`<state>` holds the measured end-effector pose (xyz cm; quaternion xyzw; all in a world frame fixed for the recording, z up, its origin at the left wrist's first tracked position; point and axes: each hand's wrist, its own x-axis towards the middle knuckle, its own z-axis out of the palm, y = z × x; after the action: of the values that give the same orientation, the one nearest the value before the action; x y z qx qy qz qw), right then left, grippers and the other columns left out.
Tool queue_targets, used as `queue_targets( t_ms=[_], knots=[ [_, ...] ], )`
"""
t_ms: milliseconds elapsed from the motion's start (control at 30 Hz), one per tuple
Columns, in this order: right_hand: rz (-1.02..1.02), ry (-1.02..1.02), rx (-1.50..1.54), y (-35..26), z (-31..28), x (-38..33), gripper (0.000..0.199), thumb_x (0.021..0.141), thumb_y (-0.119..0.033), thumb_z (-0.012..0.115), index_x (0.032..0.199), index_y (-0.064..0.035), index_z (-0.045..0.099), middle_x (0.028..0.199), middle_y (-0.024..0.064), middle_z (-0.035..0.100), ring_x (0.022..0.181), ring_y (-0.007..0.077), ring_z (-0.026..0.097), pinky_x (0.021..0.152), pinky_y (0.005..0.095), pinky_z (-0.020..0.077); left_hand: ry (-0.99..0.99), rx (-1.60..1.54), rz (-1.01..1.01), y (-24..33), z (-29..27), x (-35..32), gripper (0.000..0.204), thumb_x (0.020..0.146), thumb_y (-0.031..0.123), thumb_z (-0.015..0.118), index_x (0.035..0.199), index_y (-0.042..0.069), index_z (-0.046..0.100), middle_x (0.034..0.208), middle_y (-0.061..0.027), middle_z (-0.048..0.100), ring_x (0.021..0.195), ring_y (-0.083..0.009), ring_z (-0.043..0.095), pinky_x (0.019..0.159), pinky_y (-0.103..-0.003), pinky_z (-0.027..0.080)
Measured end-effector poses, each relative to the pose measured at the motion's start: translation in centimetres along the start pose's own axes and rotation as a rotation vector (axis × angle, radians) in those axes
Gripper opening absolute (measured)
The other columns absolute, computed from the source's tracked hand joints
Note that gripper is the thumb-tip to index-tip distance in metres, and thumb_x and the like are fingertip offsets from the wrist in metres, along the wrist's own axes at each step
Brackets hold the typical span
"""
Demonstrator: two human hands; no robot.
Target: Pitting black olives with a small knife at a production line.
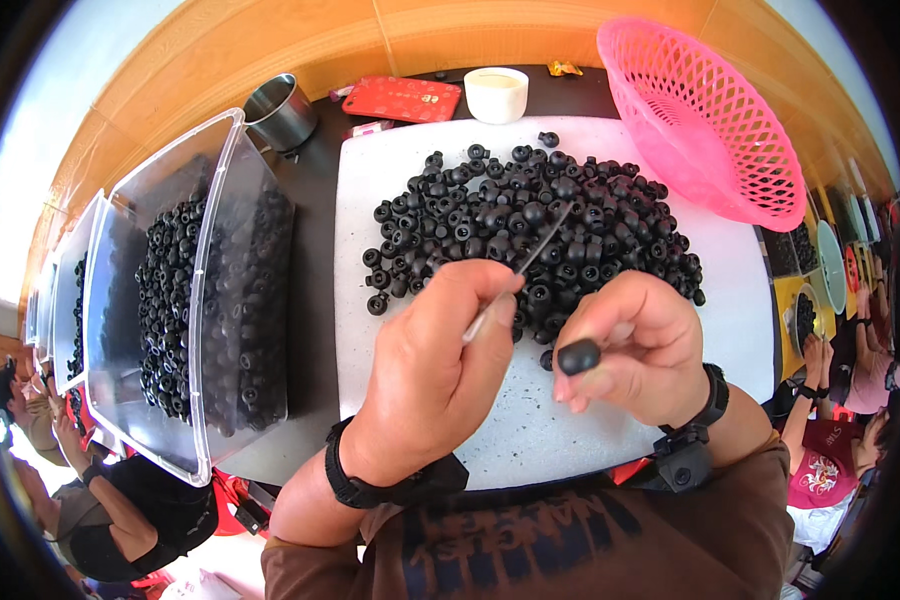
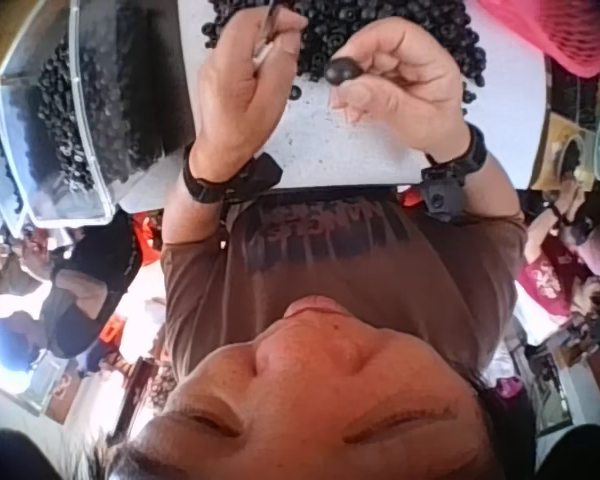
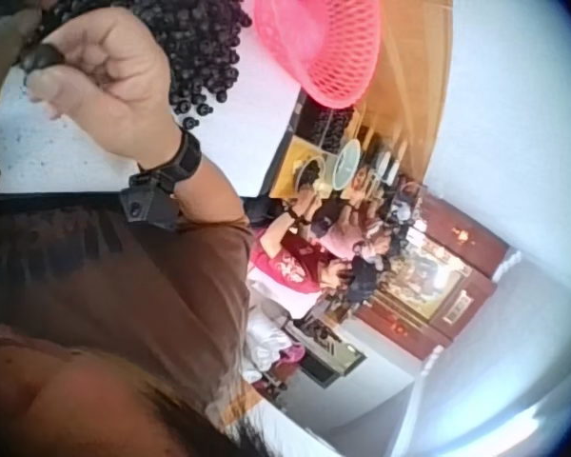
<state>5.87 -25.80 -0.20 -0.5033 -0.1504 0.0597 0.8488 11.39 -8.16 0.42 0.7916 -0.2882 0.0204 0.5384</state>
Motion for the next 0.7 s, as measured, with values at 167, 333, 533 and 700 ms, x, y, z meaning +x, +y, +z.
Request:
queue_targets(
  t_ms=[167,333,533,700],
  knots=[
    [-0.027,-0.062,-0.023,0.6,-0.1,0.1,0.022,0.084,0.002,0.058,0.103,0.0019,0.047,0.093,0.0096,0.06,0.08,0.0093,0.058,0.067,0.0214,0.0474,-0.218,-0.566,-0.317,0.1,-0.6,-0.4,0.013,0.091,0.013,0.05,0.089,0.001,0.052,0.079,-0.0006,0.054,0.071,-0.0051,0.045,0.062,-0.021,0.039],
    [-0.064,-0.083,-0.079,0.7,0.0,0.1,0.021,0.084,0.002,0.058,0.103,0.0015,0.048,0.093,0.0068,0.06,0.081,0.0071,0.056,0.07,0.0204,0.045,-0.34,-0.762,-0.31,0.5,-1.4,-0.7,0.015,0.092,0.018,0.051,0.089,0.003,0.052,0.076,0.0043,0.047,0.068,-0.0035,0.04,0.061,-0.019,0.035],
    [-0.066,-0.077,-0.181,0.8,0.1,0.2,0.02,0.084,0.001,0.059,0.102,0.0012,0.049,0.088,0.0047,0.059,0.077,0.0057,0.055,0.065,0.0191,0.0428,-0.408,-0.68,-0.276,0.2,-1.6,-0.6,0.014,0.091,0.018,0.052,0.089,0.005,0.052,0.075,0.0064,0.045,0.069,-0.0022,0.038,0.062,-0.019,0.034],
    [-0.06,-0.094,-0.22,0.9,-0.4,0.3,0.02,0.084,0.0,0.059,0.101,0.001,0.049,0.087,0.0044,0.059,0.075,0.0052,0.054,0.064,0.0187,0.042,-0.328,-0.71,-0.366,0.6,-1.1,-0.5,0.018,0.088,0.021,0.053,0.087,0.003,0.051,0.068,0.0036,0.046,0.061,-0.0028,0.039,0.055,-0.019,0.032]
  ],
)
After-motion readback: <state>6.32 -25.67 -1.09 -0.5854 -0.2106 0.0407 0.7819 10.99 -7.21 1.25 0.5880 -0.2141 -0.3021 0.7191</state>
